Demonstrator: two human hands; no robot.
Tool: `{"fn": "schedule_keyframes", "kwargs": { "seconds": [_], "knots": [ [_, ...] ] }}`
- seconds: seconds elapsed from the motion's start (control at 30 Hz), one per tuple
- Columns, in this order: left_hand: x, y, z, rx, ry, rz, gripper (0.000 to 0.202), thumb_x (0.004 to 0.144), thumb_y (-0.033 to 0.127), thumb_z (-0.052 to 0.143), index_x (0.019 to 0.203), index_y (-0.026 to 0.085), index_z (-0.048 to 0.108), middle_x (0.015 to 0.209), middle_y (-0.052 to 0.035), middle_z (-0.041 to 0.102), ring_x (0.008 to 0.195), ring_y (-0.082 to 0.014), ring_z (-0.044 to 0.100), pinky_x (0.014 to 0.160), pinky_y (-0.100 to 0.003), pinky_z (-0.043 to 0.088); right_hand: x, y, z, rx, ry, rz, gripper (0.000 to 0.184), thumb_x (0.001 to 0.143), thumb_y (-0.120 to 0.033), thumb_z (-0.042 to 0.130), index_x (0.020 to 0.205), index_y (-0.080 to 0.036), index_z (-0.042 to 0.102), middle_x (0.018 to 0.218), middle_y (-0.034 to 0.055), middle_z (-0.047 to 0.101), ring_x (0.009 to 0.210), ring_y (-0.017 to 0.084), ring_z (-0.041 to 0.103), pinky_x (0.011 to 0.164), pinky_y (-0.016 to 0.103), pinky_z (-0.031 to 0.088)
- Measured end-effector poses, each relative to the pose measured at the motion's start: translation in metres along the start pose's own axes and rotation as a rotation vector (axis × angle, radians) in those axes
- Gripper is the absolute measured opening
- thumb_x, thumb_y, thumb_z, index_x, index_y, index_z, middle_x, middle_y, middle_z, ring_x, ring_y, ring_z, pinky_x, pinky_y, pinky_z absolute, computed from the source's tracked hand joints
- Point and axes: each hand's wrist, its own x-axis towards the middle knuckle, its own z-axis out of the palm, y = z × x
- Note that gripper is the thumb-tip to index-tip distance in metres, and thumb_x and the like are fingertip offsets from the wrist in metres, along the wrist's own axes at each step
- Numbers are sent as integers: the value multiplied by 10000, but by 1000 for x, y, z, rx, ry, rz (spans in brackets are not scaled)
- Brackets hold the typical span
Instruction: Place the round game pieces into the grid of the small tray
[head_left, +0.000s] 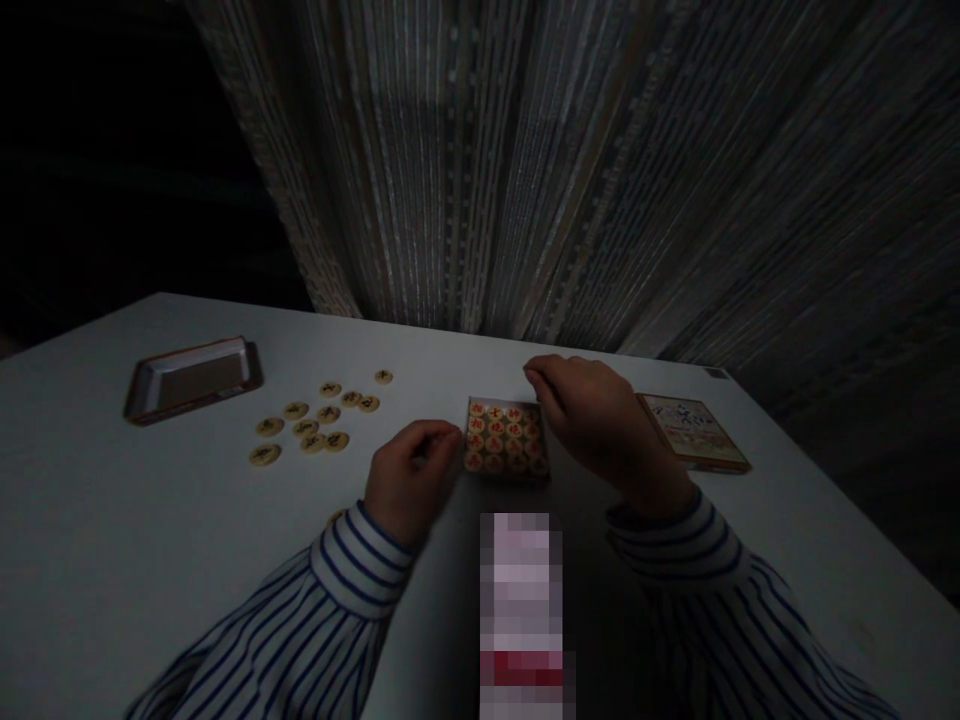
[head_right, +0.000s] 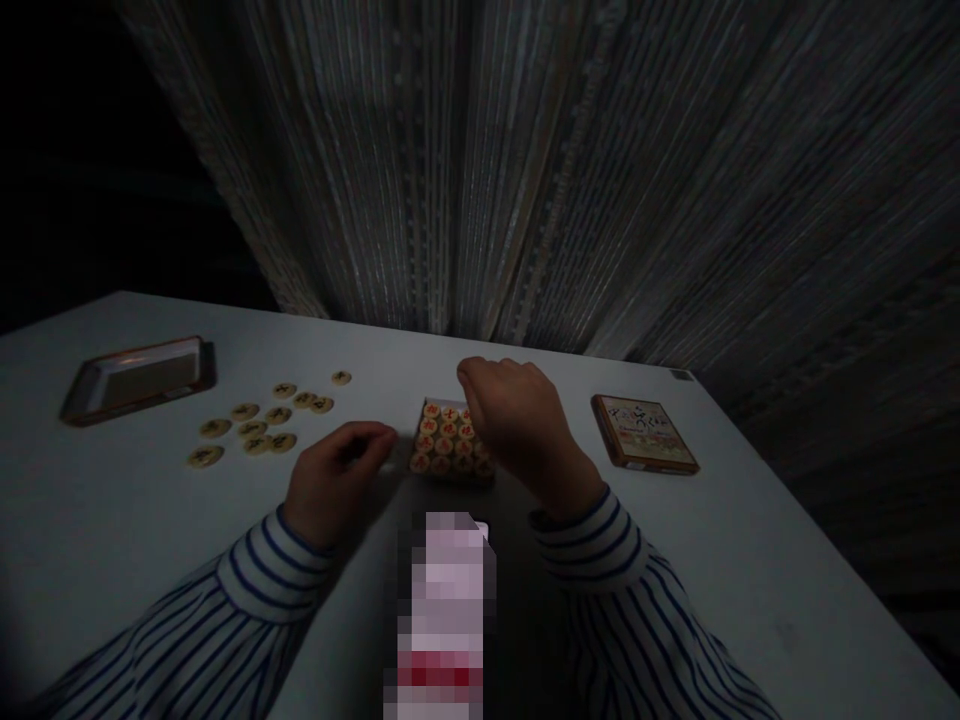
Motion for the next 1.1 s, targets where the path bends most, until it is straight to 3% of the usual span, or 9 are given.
{"fn": "schedule_keyframes", "kwargs": {
  "seconds": [0.3,0.5,0.67,0.9,1.1],
  "knots": [
    [5,8,-11,-123,97,-64,181,693,330,602,708,155,647,631,-8,654,589,-126,581,584,-234,477,-4,-6,-3,133,88,-36,260,913,-232,355,979,-143,591,843,72,666,774,185,576,703,283,357],
    [5,11,-14,-205,22,-65,201,749,332,560,730,158,658,603,0,645,603,-130,590,619,-239,480,-6,-17,-7,184,84,-27,213,888,-251,423,900,-168,618,801,51,675,745,178,588,686,279,377],
    [0,14,-20,-271,-35,-97,165,706,298,595,768,158,655,692,-19,677,659,-143,613,661,-259,491,-11,-19,-3,244,102,-37,241,896,-245,385,931,-170,612,813,56,680,754,179,611,698,281,416],
    [-10,25,-51,-234,-75,-75,122,659,280,642,644,160,620,595,8,617,567,-118,553,582,-235,462,-14,-22,1,290,91,-17,251,880,-261,400,945,-174,626,832,70,687,766,196,626,697,303,453],
    [-3,10,-81,-172,6,-53,166,684,313,629,713,155,669,682,-24,659,653,-145,589,647,-262,471,-12,-27,-2,335,72,-12,230,874,-288,422,888,-181,625,802,56,680,738,188,620,676,297,456]
  ]
}}
